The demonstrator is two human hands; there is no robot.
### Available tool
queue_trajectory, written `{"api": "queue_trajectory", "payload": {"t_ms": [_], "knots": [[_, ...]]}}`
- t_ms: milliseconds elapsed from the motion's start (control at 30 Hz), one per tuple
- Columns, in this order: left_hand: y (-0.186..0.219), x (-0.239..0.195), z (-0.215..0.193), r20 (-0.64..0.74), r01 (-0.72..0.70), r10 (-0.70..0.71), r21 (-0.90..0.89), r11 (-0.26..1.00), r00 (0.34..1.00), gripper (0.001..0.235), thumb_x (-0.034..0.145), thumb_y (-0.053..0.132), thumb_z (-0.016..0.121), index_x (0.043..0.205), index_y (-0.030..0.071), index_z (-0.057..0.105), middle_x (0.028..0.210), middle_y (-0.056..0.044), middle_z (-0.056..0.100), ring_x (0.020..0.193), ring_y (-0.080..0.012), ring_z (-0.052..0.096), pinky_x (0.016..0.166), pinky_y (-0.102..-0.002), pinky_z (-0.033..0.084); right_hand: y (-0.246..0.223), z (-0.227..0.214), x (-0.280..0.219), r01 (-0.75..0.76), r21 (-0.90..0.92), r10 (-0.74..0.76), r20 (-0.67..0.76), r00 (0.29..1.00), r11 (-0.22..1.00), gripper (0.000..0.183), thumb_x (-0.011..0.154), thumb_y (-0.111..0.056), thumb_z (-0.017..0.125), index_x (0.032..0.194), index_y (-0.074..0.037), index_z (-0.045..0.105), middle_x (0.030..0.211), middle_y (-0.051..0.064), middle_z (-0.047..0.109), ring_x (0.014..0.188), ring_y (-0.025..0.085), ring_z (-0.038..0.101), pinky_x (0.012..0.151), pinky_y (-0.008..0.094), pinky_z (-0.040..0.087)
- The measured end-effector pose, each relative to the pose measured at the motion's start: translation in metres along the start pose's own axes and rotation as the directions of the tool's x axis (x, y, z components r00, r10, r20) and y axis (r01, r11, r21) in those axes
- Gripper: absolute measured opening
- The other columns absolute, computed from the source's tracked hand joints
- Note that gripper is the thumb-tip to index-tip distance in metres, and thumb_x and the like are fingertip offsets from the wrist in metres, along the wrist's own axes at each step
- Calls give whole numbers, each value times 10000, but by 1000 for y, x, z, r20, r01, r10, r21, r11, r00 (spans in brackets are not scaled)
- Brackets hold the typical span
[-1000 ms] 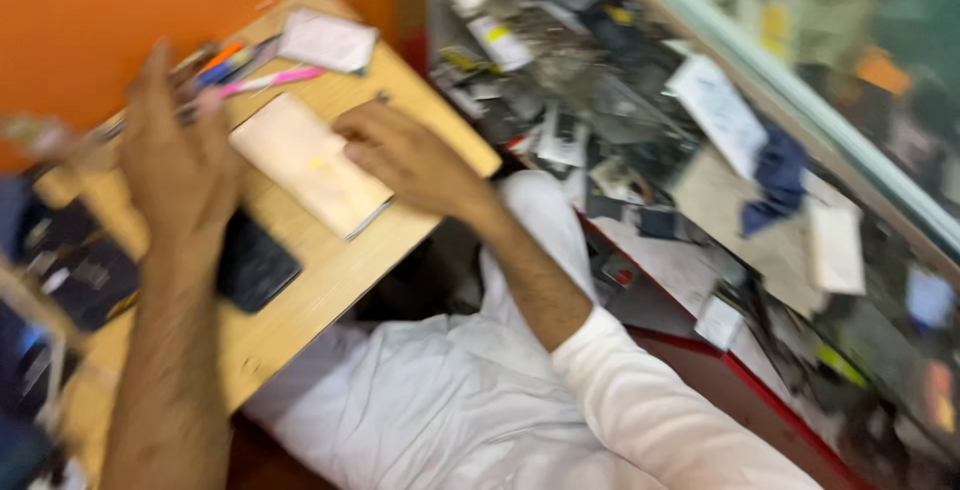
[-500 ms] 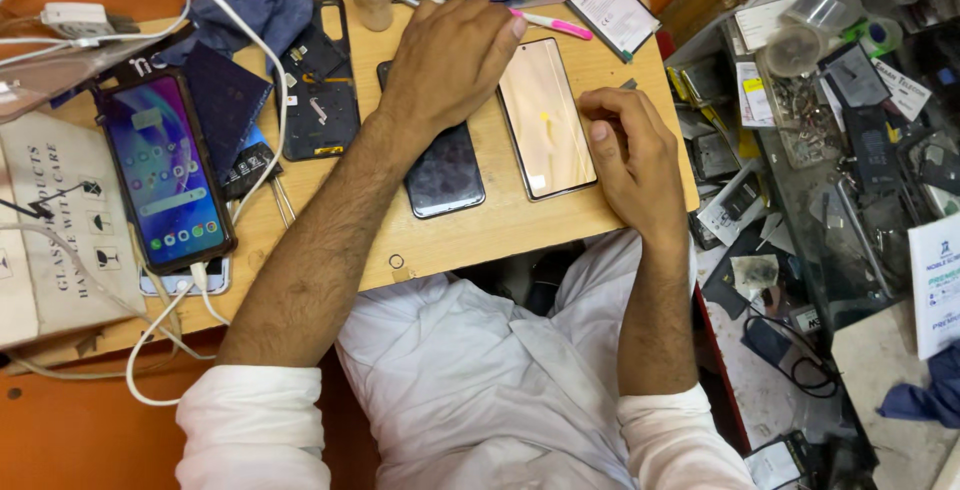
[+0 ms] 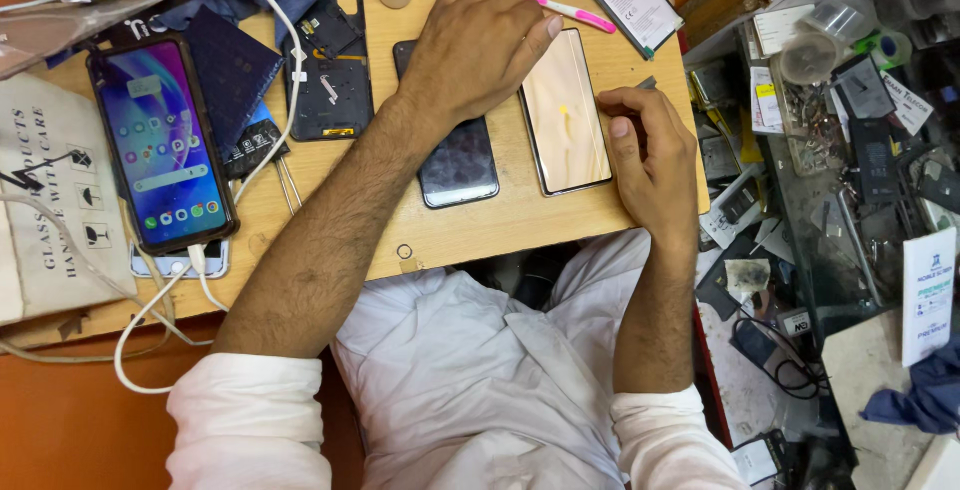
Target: The person tests a smartphone by navigating its touchscreen menus, then sets it aside. They pick up another smartphone, remove the back cover, and use a plastic pry tool to detach the battery. The battery is removed and inspected.
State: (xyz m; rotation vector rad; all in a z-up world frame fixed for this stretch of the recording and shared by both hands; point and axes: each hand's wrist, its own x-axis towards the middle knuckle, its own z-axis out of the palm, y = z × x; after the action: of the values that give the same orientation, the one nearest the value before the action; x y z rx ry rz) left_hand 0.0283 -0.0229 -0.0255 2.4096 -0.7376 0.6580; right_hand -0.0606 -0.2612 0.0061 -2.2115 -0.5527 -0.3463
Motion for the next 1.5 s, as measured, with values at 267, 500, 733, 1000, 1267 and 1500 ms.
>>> {"api": "queue_trajectory", "payload": {"t_ms": [267,500,733,1000,1267,1500], "knots": [[1,0,-2,-7,-6,6,-2,1000,1000,430,1144,366,463,1067,61,756,988,-86,706,955,-250,632,867,-449,389,0,0,-1,-15,-1,15,0,1000,1000,265,1136,-218,556,1239,6,653,1129,165,709,1052,274,717,911,352,552],[0,1,-2,-10,-2,1,-31,1000,1000,435,1156,361,454,1070,56,752,992,-94,704,975,-259,635,905,-453,391,2,-1,-2,-9,9,9,0,1000,1000,270,1138,-225,554,1245,3,653,1127,164,713,1049,270,722,912,350,556],[-4,-1,-2,-3,-12,12,-32,999,1000,429,1161,351,465,1077,41,750,990,-117,697,973,-277,628,932,-457,391,3,-1,-3,-5,10,5,-2,1000,1000,251,1139,-203,557,1242,4,655,1128,165,717,1054,272,725,913,352,560],[-2,0,-3,-3,-21,21,-51,998,1000,440,1172,351,481,1062,37,768,973,-109,683,974,-285,623,967,-463,394,6,-1,-3,-21,43,23,-64,998,999,152,1100,-123,626,1155,7,682,1050,123,744,961,238,747,849,321,572],[1,-1,-7,14,-25,26,-54,998,1000,435,1186,339,484,1058,33,766,970,-103,675,990,-276,630,983,-464,398,4,-3,-11,22,-25,-26,-172,985,999,60,1049,-53,710,1068,3,708,1002,110,744,885,201,732,801,300,565],[2,-2,-8,19,-14,15,-60,998,1000,440,1181,337,495,1008,24,751,979,-119,672,1010,-287,629,987,-473,401,60,-9,-166,91,-91,-128,-633,764,992,89,986,14,575,1075,24,582,1023,124,663,939,226,649,867,355,555]]}}
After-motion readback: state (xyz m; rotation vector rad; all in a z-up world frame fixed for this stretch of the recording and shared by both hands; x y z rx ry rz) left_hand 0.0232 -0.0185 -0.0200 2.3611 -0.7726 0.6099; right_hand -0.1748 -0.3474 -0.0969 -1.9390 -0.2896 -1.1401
